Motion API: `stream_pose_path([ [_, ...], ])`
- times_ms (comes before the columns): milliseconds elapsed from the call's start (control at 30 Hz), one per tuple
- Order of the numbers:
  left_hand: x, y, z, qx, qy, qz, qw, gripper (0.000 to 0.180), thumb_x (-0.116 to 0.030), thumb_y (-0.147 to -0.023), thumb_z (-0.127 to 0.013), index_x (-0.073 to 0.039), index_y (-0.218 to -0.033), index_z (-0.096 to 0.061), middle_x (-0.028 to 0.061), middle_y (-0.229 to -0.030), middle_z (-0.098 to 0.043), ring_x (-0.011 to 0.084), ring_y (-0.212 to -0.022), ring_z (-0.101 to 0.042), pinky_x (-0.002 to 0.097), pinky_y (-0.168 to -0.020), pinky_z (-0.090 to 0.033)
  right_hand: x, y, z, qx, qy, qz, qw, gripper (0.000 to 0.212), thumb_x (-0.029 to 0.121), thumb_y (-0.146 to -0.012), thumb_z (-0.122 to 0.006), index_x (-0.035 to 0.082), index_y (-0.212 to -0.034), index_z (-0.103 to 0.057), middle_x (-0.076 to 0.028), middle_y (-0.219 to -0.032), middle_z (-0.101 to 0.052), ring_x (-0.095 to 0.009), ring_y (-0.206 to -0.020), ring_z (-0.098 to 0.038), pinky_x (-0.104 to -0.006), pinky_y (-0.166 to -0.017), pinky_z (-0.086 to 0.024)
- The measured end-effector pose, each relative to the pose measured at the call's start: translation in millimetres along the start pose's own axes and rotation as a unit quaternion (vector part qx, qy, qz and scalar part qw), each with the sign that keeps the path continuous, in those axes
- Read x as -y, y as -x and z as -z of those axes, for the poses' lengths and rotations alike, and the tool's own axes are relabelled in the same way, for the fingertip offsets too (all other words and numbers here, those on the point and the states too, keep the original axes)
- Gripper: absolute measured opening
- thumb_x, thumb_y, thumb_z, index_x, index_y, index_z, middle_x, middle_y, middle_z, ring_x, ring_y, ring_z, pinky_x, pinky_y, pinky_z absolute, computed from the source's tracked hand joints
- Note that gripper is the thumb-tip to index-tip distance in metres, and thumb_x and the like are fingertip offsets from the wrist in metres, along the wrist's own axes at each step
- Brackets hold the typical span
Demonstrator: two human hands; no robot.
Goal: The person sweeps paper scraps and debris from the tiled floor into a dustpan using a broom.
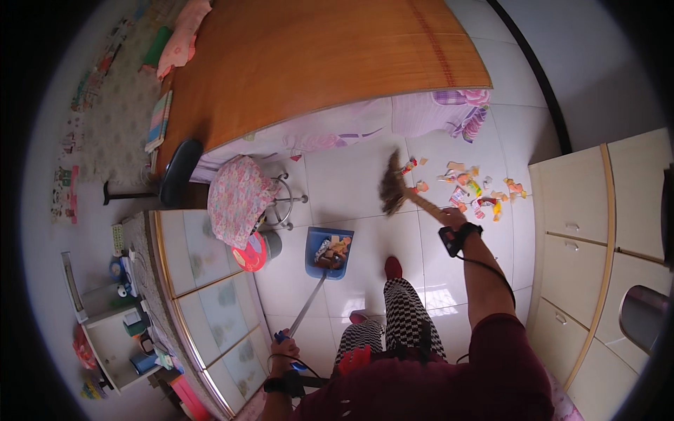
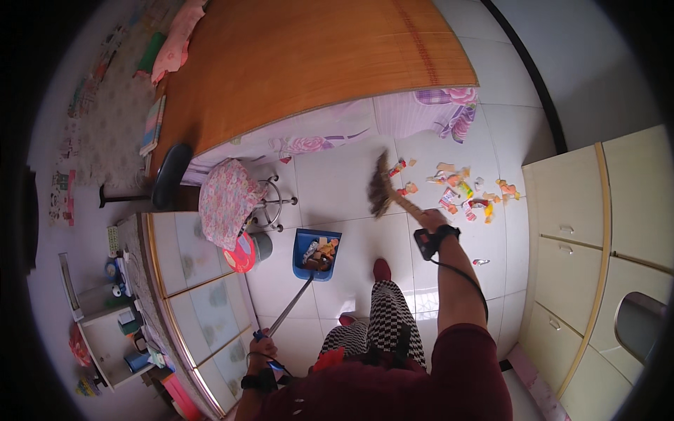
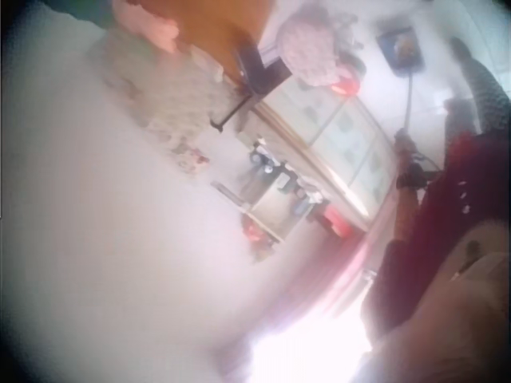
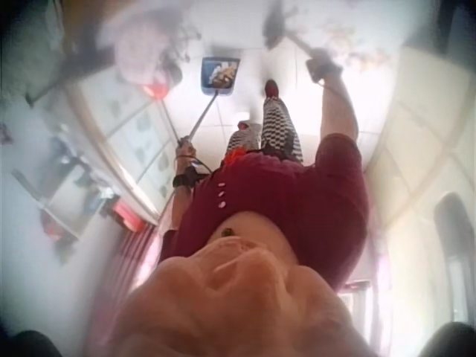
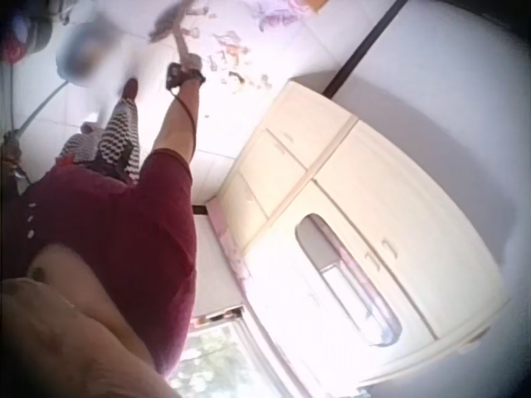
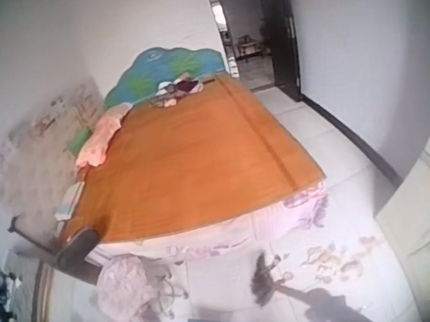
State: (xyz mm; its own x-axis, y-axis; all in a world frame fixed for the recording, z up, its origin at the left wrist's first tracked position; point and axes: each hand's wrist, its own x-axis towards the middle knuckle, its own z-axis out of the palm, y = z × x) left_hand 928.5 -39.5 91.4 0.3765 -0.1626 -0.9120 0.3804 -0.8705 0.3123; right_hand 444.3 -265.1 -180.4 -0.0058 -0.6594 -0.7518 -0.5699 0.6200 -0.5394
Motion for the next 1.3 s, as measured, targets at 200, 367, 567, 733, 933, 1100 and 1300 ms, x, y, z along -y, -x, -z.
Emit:
stream_pose_path([
  [200, -25, -17, -27, 0.028, 0.005, 0.001, 1.0, 0.051, -0.001, -0.071, -0.047, -0.017, -0.119, -0.037, -0.0027, -0.049, -0.028, 0.0097, -0.036, -0.031, 0.0242, -0.032, -0.025, -61, 42, 28, -0.187, -0.128, -0.042, 0.973, 0.028, 0.027, -0.076, -0.047, 0.005, -0.086, -0.059, -0.016, -0.067, -0.06, -0.028, -0.061, -0.059, -0.0374, -0.056, -0.046],
  [367, -43, -28, -45, 0.039, -0.003, 0.007, 0.999, 0.052, -0.003, -0.073, -0.047, -0.022, -0.12, -0.037, -0.0023, -0.046, -0.028, 0.0108, -0.033, -0.03, 0.0249, -0.03, -0.023, -64, 138, 7, -0.142, -0.232, -0.1, 0.957, 0.036, 0.026, -0.079, -0.051, 0.007, -0.11, -0.052, 0.002, -0.051, -0.044, -0.006, -0.037, -0.04, -0.0233, -0.03, -0.033],
  [567, -77, -53, -82, 0.114, 0.01, 0.023, 0.993, 0.046, -0.005, -0.077, -0.044, -0.023, -0.119, -0.038, -0.0021, -0.046, -0.028, 0.0108, -0.032, -0.03, 0.0249, -0.029, -0.022, -73, 203, -13, -0.079, 0.017, -0.08, 0.994, 0.031, 0.026, -0.075, -0.05, 0.013, -0.102, -0.057, -0.018, -0.089, -0.06, -0.032, -0.087, -0.057, -0.0384, -0.077, -0.045],
  [733, -103, -64, -112, 0.151, -0.078, -0.002, 0.985, 0.046, -0.006, -0.077, -0.044, -0.021, -0.12, -0.038, -0.0037, -0.046, -0.027, 0.008, -0.031, -0.028, 0.0227, -0.029, -0.021, -87, 171, 6, -0.066, 0.136, -0.096, 0.984, 0.024, 0.023, -0.074, -0.048, 0.016, -0.093, -0.06, -0.012, -0.087, -0.061, -0.031, -0.082, -0.058, -0.0404, -0.075, -0.046],
  [933, -133, -72, -137, 0.152, -0.145, -0.018, 0.977, 0.049, -0.002, -0.074, -0.045, -0.018, -0.12, -0.038, -0.0041, -0.046, -0.025, 0.0074, -0.032, -0.028, 0.0226, -0.029, -0.021, -52, 148, 36, -0.192, 0.048, -0.104, 0.975, 0.026, 0.016, -0.074, -0.052, 0.013, -0.099, -0.056, -0.017, -0.085, -0.06, -0.034, -0.081, -0.057, -0.0417, -0.07, -0.046],
  [1100, -155, -98, -142, 0.211, -0.079, 0.047, 0.973, 0.045, -0.005, -0.078, -0.046, -0.023, -0.119, -0.039, -0.0028, -0.046, -0.027, 0.0091, -0.032, -0.029, 0.0238, -0.029, -0.021, -48, 164, 25, -0.265, 0.003, -0.121, 0.957, 0.028, 0.019, -0.079, -0.048, 0.013, -0.106, -0.052, -0.019, -0.086, -0.059, -0.037, -0.082, -0.056, -0.0436, -0.07, -0.046],
  [1300, -165, -93, -167, 0.168, -0.166, -0.037, 0.971, 0.047, -0.001, -0.073, -0.049, -0.015, -0.117, -0.039, -0.0016, -0.048, -0.03, 0.0095, -0.033, -0.03, 0.024, -0.029, -0.024, -40, 201, 30, -0.134, 0.03, -0.147, 0.98, 0.03, 0.023, -0.079, -0.044, 0.018, -0.108, -0.052, -0.018, -0.092, -0.059, -0.036, -0.089, -0.055, -0.0432, -0.078, -0.044],
])
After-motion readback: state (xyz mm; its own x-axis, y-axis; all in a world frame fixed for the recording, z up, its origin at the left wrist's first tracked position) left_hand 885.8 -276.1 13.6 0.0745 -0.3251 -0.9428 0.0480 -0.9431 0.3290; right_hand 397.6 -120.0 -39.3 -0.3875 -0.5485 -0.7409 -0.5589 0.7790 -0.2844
